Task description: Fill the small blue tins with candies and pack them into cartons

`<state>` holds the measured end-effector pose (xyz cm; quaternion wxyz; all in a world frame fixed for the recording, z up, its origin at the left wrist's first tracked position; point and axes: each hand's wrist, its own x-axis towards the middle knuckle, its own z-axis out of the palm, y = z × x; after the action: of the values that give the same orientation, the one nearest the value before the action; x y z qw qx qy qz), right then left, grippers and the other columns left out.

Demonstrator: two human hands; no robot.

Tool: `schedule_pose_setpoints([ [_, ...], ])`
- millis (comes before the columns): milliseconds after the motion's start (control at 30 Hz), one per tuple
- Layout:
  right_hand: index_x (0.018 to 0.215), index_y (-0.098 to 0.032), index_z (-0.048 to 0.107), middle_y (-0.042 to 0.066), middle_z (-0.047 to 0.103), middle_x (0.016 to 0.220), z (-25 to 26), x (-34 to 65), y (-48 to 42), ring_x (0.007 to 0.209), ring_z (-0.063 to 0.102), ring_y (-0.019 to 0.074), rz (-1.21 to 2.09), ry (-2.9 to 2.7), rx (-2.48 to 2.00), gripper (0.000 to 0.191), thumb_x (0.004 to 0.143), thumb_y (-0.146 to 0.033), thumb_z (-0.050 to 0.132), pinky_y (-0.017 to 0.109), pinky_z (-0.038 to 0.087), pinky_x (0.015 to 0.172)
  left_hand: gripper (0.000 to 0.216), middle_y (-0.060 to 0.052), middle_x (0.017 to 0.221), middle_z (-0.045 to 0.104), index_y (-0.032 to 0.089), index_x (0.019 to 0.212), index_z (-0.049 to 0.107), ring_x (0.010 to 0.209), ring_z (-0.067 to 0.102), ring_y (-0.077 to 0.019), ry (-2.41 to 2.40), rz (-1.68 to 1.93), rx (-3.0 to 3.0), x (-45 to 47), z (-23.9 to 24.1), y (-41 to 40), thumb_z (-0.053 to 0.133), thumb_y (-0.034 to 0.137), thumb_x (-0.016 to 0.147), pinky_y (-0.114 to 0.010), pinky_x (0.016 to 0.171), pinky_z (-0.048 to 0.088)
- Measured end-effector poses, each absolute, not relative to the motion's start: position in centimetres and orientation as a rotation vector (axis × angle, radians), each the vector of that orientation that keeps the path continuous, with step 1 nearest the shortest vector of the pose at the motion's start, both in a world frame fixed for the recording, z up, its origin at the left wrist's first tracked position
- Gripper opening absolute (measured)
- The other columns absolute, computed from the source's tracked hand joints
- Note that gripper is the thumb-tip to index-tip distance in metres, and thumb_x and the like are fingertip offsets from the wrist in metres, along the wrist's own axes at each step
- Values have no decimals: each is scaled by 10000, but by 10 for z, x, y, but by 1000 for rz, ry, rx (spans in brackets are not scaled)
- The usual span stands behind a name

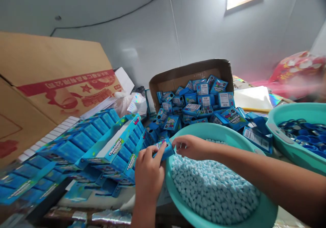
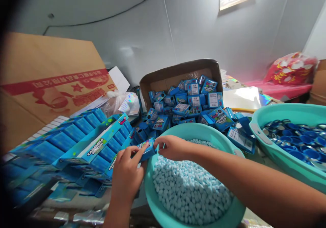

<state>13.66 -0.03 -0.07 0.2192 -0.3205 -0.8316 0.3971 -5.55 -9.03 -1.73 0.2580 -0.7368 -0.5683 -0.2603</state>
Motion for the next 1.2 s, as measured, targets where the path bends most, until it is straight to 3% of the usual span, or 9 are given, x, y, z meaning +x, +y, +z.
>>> schedule_pose_setpoints([
  [200, 1056, -200, 610, -20, 608, 799, 4, 139, -9, 646, 508, 100, 1057, -2372, -654, 350, 738, -73, 536, 195, 377, 581, 444, -83, 1006, 523, 183, 1283, 605, 930, 501, -217, -1426, -847, -1938, -58, -27, -94, 644, 140, 843, -356, 856, 421],
  [433, 871, -177, 550, 13, 575, 821, 9, 141, -15, 653, 463, 110, 614, -2575, -589, 173, 715, -101, 543, 218, 291, 556, 394, -78, 990, 515, 201, 1285, 610, 898, 498, -208, -1368, -851, -1961, -58, -29, -95, 588, 195, 892, -352, 841, 403],
  [533, 915, -189, 583, 9, 566, 815, 11, 142, -13, 645, 427, 111, 533, -2573, -608, 197, 755, -106, 505, 232, 270, 564, 370, -79, 978, 513, 196, 1271, 623, 889, 495, -215, -1435, -897, -1918, -58, -32, -91, 567, 242, 908, -353, 824, 404],
  [667, 1050, -207, 604, 16, 584, 845, 13, 142, -12, 674, 427, 115, 545, -2548, -608, 314, 792, -89, 470, 235, 281, 597, 403, -74, 977, 513, 208, 1293, 610, 885, 494, -214, -1450, -927, -1950, -60, -34, -89, 582, 313, 906, -349, 823, 408],
  [900, 1043, -189, 589, 31, 646, 878, 10, 140, -10, 698, 477, 127, 628, -2448, -762, 314, 754, -89, 516, 227, 289, 594, 375, -77, 991, 524, 216, 1275, 623, 905, 503, -215, -1499, -934, -1937, -59, -37, -91, 564, 297, 914, -346, 820, 414],
  [1033, 929, -171, 623, 30, 663, 839, 9, 143, -3, 696, 515, 132, 698, -2360, -930, 236, 735, -80, 523, 217, 318, 593, 364, -76, 958, 514, 194, 1225, 656, 869, 511, -212, -1501, -969, -1847, -59, -39, -90, 586, 347, 902, -361, 819, 424],
  [1200, 1023, -201, 628, 19, 670, 879, 8, 146, 3, 703, 531, 131, 691, -2364, -978, 289, 789, -107, 489, 215, 318, 577, 377, -74, 946, 531, 194, 1214, 656, 846, 541, -202, -1529, -1013, -1818, -57, -41, -91, 588, 388, 897, -343, 798, 453],
])
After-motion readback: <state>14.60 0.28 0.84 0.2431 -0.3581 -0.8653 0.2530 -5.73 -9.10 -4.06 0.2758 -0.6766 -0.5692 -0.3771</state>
